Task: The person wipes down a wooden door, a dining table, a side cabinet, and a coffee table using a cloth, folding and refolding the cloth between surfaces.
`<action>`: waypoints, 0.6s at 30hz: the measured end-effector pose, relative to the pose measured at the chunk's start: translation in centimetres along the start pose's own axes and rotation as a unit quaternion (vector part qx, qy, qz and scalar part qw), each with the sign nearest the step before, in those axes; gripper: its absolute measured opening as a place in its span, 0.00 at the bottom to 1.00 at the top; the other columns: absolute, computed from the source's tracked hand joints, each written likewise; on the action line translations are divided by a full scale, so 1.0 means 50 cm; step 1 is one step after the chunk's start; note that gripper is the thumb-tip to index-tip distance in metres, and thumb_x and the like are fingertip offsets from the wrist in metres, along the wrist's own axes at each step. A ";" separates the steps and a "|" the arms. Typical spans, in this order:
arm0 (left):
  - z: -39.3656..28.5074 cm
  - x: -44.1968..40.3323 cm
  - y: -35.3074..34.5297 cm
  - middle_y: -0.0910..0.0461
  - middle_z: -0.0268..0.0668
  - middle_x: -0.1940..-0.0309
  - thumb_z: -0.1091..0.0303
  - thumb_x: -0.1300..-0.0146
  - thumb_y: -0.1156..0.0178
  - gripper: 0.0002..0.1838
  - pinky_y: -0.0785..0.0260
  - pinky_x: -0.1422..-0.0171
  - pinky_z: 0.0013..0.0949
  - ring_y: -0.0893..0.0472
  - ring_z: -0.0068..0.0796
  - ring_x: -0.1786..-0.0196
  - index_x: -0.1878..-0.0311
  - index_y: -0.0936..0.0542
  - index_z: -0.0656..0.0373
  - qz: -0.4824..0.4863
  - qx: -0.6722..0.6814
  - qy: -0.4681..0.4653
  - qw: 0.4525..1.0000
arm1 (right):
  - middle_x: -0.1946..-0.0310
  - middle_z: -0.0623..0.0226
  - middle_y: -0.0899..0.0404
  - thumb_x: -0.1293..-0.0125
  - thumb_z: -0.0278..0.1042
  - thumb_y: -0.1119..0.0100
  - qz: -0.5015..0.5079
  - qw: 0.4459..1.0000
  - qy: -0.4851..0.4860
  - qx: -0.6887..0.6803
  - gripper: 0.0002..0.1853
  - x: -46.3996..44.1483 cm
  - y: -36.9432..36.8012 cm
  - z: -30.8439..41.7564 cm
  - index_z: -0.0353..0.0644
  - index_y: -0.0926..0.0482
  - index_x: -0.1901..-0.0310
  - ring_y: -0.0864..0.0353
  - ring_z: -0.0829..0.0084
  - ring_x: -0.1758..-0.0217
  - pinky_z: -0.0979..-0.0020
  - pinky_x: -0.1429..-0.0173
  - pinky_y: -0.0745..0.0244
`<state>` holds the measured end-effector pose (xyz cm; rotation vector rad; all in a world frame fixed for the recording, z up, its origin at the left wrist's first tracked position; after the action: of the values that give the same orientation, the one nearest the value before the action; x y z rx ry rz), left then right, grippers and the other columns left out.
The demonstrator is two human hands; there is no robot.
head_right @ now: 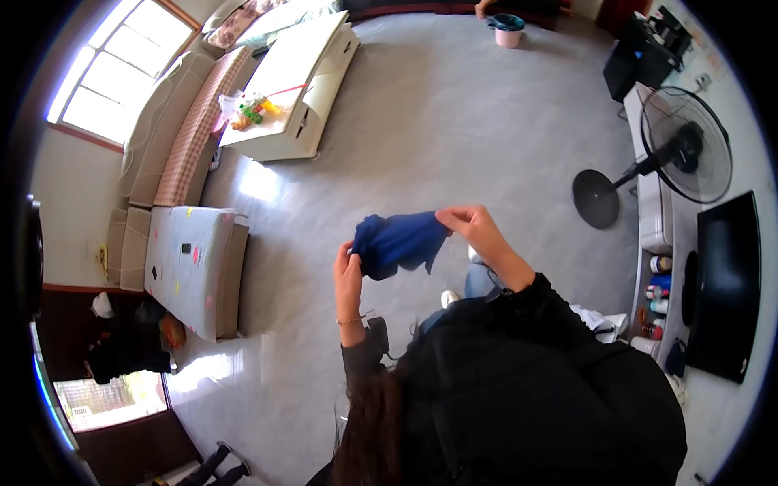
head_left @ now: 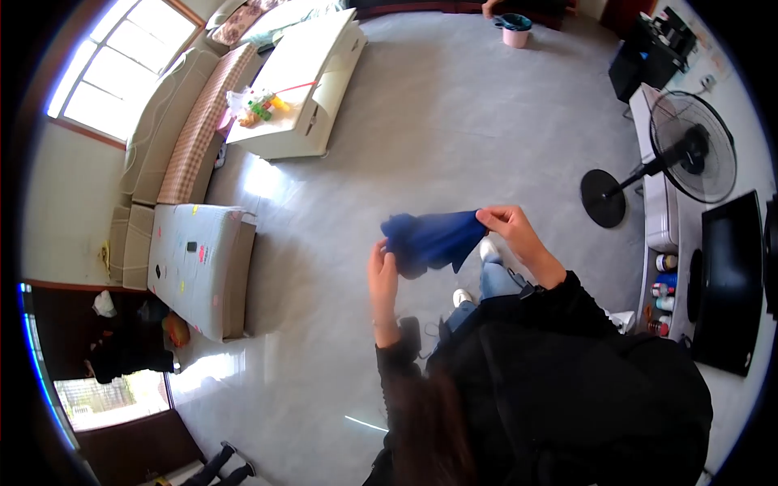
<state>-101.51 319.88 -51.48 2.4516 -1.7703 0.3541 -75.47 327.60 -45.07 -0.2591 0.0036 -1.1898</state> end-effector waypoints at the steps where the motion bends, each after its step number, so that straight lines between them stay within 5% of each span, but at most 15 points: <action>1: 0.005 -0.032 0.029 0.22 0.34 0.67 0.76 0.36 0.55 0.16 0.35 0.67 0.24 0.28 0.18 0.70 0.46 0.27 0.67 -0.022 -0.058 -0.020 0.998 | 0.69 0.73 0.19 0.30 0.38 0.42 0.008 1.000 -0.004 -0.008 0.14 -0.044 0.001 -0.005 0.33 0.16 0.61 0.25 0.84 0.65 0.79 0.55 0.31; 3: 0.009 -0.088 0.061 0.22 0.35 0.65 0.77 0.36 0.55 0.16 0.33 0.66 0.24 0.28 0.18 0.70 0.46 0.27 0.66 -0.056 -0.115 -0.040 0.991 | 0.69 0.73 0.19 0.30 0.38 0.43 0.027 0.999 -0.021 -0.043 0.14 -0.125 -0.005 0.008 0.34 0.16 0.61 0.24 0.83 0.65 0.79 0.55 0.30; 5: 0.048 -0.140 0.087 0.25 0.32 0.67 0.77 0.40 0.55 0.19 0.29 0.64 0.21 0.25 0.18 0.68 0.45 0.27 0.64 -0.092 0.086 0.045 0.991 | 0.68 0.73 0.18 0.29 0.38 0.44 0.037 0.997 -0.033 -0.058 0.14 -0.222 -0.001 0.010 0.35 0.16 0.62 0.23 0.83 0.65 0.79 0.54 0.30; 9: 0.050 -0.284 0.081 0.22 0.37 0.65 0.72 0.36 0.50 0.22 0.27 0.55 0.27 0.22 0.22 0.63 0.38 0.34 0.61 -0.057 0.112 0.010 0.992 | 0.69 0.73 0.19 0.29 0.38 0.43 0.077 0.993 -0.032 -0.080 0.14 -0.398 -0.005 0.031 0.35 0.17 0.63 0.24 0.83 0.65 0.79 0.54 0.30; 12: -0.039 -0.377 0.006 0.22 0.32 0.65 0.70 0.35 0.41 0.21 0.30 0.65 0.25 0.26 0.19 0.69 0.40 0.32 0.58 -0.091 0.103 0.121 0.983 | 0.70 0.74 0.19 0.30 0.39 0.43 0.110 0.993 -0.002 -0.039 0.14 -0.540 -0.002 0.055 0.35 0.17 0.64 0.24 0.83 0.66 0.78 0.54 0.30; 16: -0.103 -0.542 -0.063 0.22 0.33 0.65 0.71 0.38 0.36 0.28 0.31 0.63 0.23 0.25 0.19 0.66 0.37 0.35 0.56 0.015 -0.074 0.050 0.996 | 0.73 0.78 0.22 0.31 0.40 0.41 0.169 0.985 -0.025 0.019 0.14 -0.719 0.011 0.111 0.37 0.18 0.69 0.28 0.86 0.67 0.79 0.59 0.34; 18: -0.131 -0.616 -0.076 0.22 0.34 0.63 0.75 0.41 0.37 0.29 0.30 0.62 0.23 0.24 0.20 0.65 0.37 0.35 0.58 0.022 -0.018 0.054 0.998 | 0.74 0.79 0.24 0.32 0.40 0.40 0.170 0.984 -0.031 0.038 0.14 -0.791 0.018 0.162 0.37 0.18 0.69 0.32 0.87 0.69 0.80 0.62 0.38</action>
<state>-107.95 350.93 -52.42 2.3261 -1.7721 0.4447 -88.35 365.80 -42.66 -0.2182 -0.0496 -0.8391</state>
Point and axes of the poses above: each hand's wrist, its own x-axis away from the middle knuckle, its own y-axis out of the back of the hand, z = x × y, the point moved 8 cm from there along -x, towards the middle knuckle
